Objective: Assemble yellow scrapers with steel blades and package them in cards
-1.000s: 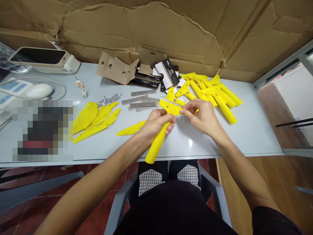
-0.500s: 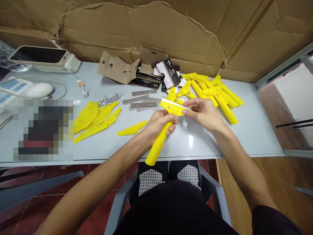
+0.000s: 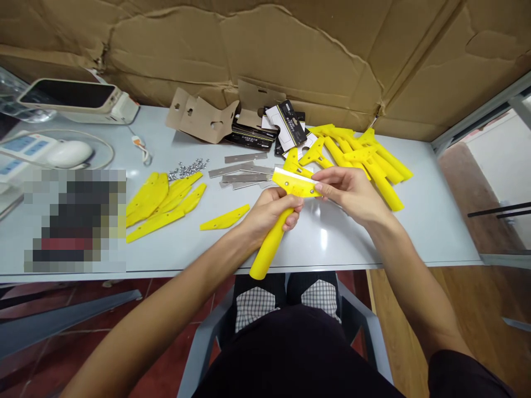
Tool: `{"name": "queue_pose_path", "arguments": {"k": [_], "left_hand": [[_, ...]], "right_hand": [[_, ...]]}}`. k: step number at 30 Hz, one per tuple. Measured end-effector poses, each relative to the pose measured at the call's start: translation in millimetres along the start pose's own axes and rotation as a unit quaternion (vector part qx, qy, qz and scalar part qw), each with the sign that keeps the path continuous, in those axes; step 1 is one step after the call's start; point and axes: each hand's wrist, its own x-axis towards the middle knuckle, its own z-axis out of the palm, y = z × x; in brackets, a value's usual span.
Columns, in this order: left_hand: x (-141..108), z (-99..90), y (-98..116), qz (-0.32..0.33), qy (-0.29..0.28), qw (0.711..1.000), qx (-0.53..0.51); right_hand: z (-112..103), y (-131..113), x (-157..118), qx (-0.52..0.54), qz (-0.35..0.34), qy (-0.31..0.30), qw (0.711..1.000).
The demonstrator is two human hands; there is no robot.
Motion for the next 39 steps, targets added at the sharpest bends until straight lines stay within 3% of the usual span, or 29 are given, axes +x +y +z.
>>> {"name": "queue_pose_path", "arguments": {"k": [8,11,14,17,20,22,24,33,39], "left_hand": [[0,0.4,-2,0.006,-0.037,0.999,0.002],[1,-1.5,-3,0.006,-0.046,0.999,0.004],[0,-1.8,-3,0.008,-0.035,0.999,0.011],[-1,-0.4,-1,0.011,-0.023,1.000,0.017],[-3,1.7,1,0.008,-0.012,0.999,0.032],[-4,3.0,2,0.006,-0.008,0.999,0.043],[-3,3.7,2,0.006,0.004,0.999,0.045],[1,2.8,1,0.008,0.077,0.996,0.037],[-1,3.1,1,0.010,0.066,0.996,0.059]], "right_hand": [[1,0,1,-0.017,0.014,-0.015,1.000],[0,-4,1,-0.056,-0.019,-0.013,0.998],[-11,-13,-13,-0.155,-0.068,0.034,0.985],[-32,-16,-45,-0.329,-0.090,0.068,0.938],[-53,-5,-81,-0.504,-0.055,0.052,0.860],[-62,8,-96,-0.566,-0.034,0.058,0.822],[-64,23,-101,-0.584,-0.037,0.054,0.809],[-50,52,-75,-0.544,-0.143,0.064,0.825],[-47,42,-75,-0.464,-0.177,0.088,0.863]]}}
